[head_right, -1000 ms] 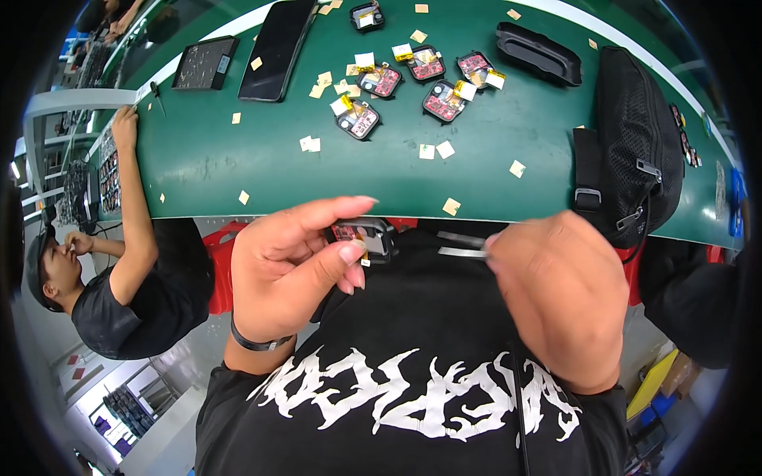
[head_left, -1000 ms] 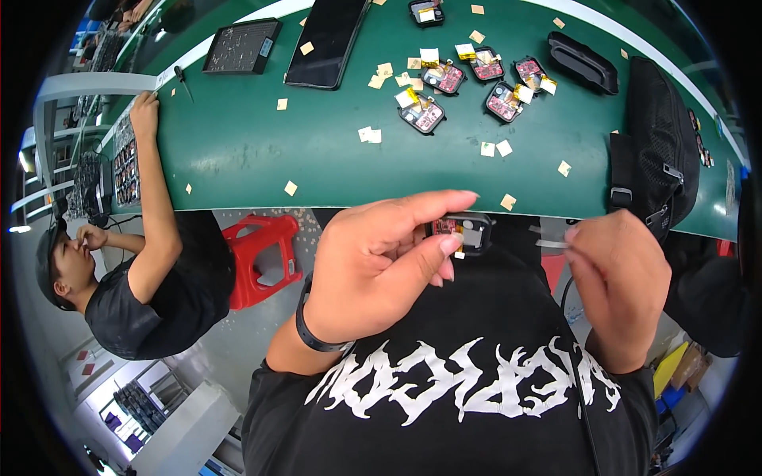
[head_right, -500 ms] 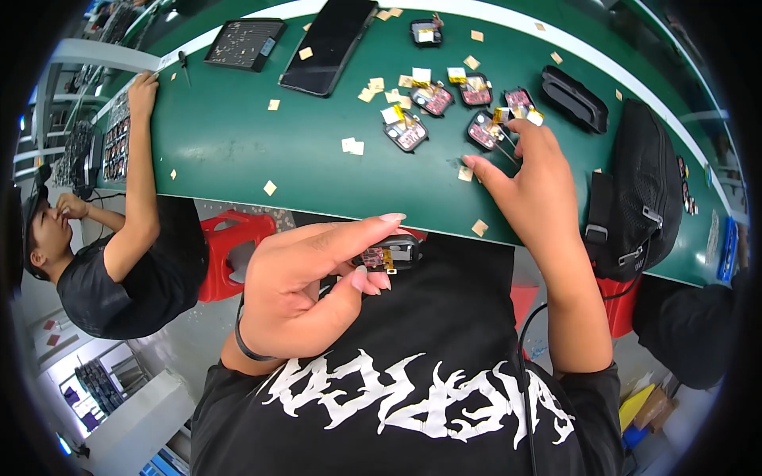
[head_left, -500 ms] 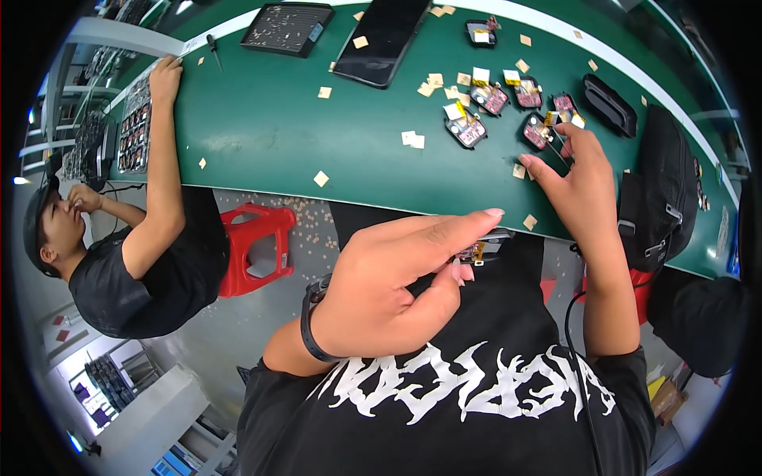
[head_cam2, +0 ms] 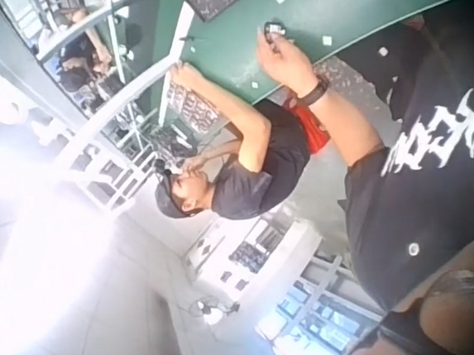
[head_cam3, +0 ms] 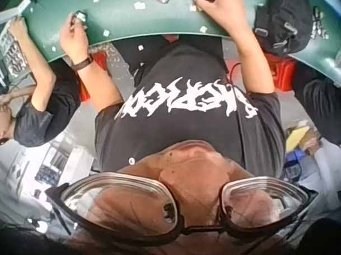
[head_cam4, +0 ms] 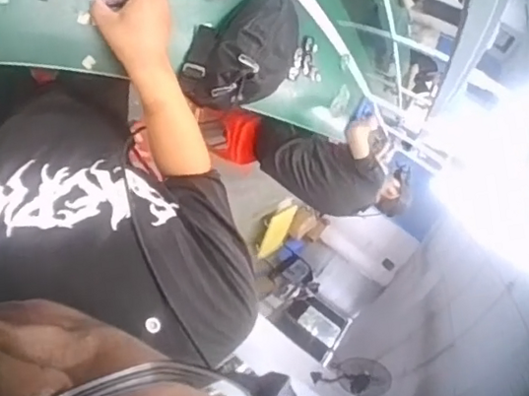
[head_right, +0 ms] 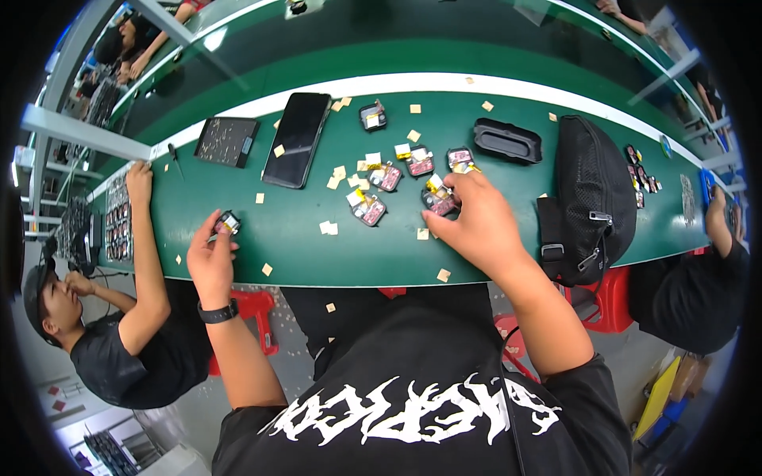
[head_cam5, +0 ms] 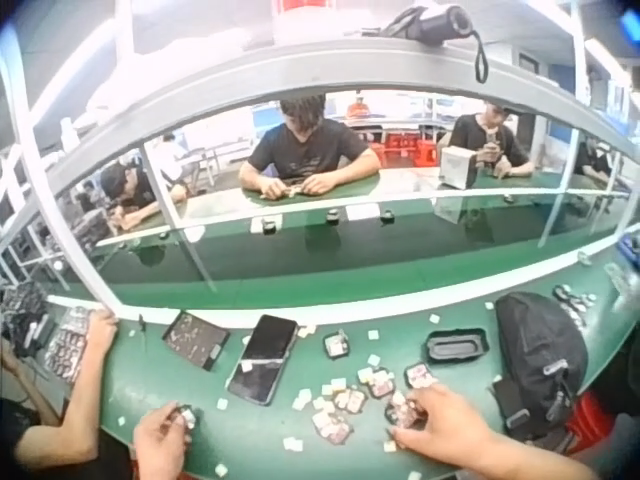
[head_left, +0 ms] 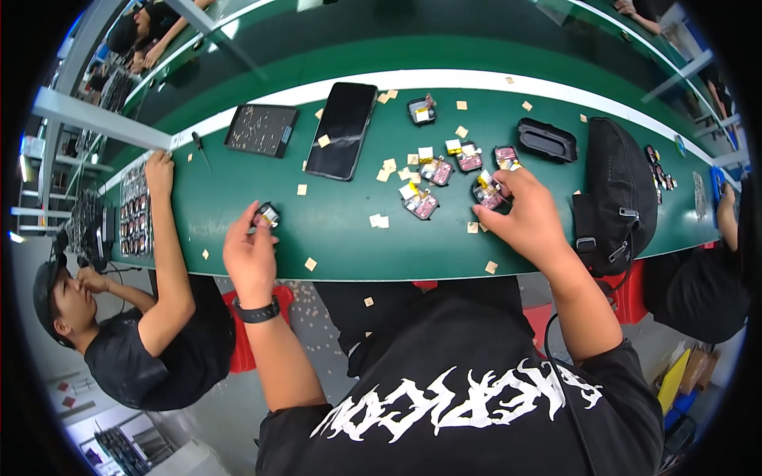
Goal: Assemble internal components of a smartwatch at a production line bench using tweezers.
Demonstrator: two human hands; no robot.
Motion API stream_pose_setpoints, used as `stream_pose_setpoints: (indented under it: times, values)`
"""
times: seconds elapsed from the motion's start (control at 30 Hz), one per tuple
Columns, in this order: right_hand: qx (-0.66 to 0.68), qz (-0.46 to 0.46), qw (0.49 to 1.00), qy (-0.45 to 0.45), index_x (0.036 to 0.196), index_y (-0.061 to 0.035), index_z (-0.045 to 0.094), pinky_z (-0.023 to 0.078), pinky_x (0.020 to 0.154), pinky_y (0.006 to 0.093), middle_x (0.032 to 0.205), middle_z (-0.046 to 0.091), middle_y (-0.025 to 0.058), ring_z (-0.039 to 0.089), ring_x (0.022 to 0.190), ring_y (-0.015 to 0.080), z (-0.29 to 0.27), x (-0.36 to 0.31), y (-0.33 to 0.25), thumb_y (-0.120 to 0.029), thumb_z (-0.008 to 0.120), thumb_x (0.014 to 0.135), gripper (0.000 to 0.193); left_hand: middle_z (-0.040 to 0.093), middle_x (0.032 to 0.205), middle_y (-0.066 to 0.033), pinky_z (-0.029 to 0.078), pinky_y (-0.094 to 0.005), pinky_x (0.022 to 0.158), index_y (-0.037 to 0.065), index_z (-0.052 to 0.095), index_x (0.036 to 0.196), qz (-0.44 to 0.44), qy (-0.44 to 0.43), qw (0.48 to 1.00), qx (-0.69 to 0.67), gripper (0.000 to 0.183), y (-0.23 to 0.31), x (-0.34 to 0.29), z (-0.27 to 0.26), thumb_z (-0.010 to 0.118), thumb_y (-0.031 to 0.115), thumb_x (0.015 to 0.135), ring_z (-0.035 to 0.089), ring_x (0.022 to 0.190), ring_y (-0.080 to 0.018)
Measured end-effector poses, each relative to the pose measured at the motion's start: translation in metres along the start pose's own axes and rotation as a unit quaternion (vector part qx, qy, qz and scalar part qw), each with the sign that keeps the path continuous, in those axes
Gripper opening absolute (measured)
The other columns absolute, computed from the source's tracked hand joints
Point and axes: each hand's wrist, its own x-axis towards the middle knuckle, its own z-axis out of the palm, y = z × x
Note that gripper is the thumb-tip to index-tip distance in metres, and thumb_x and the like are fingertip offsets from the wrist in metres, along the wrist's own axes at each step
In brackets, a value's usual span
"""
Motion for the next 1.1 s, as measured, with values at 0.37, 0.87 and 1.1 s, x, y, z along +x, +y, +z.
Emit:
stream_pose_setpoints:
  times: [0.37,0.87,1.1]
  values:
    - [0.296,0.094,0.950,-0.033,0.109,0.0030,0.060,0.039,0.057,0.0194,0.095,0.061,0.0053,0.046,0.070,0.0020,-0.024,-0.035,-0.054,-0.021,0.095,0.069,0.059,0.050,0.145,-0.0173,0.053,-0.0359,0.099,-0.006,0.037,0.151,-0.141,-0.365,0.766,-0.510,0.058,0.132,-0.105,0.100,0.056,0.022,0.103,0.061,0.123,-0.0246]
    - [0.310,-0.086,0.943,-0.087,0.108,0.0005,0.073,0.038,0.054,0.0226,0.079,0.061,0.0030,0.052,0.061,0.0057,-0.078,-0.066,-0.032,-0.003,0.075,0.085,0.022,0.068,0.100,-0.0057,0.050,-0.0203,0.066,-0.003,0.057,0.139,-0.007,-0.406,0.871,-0.278,0.042,0.153,-0.126,0.130,0.063,0.000,0.098,0.062,0.076,-0.0075]
    - [0.302,-0.070,0.945,-0.106,0.117,0.0003,0.069,0.043,0.058,0.0259,0.083,0.061,0.0062,0.053,0.064,0.0118,-0.089,-0.083,-0.019,-0.005,0.072,0.089,0.028,0.072,0.098,-0.0136,0.056,-0.0245,0.070,-0.004,0.065,0.129,0.209,-0.292,0.917,-0.175,0.037,0.168,-0.130,0.131,0.067,-0.004,0.092,0.071,0.082,-0.0117]
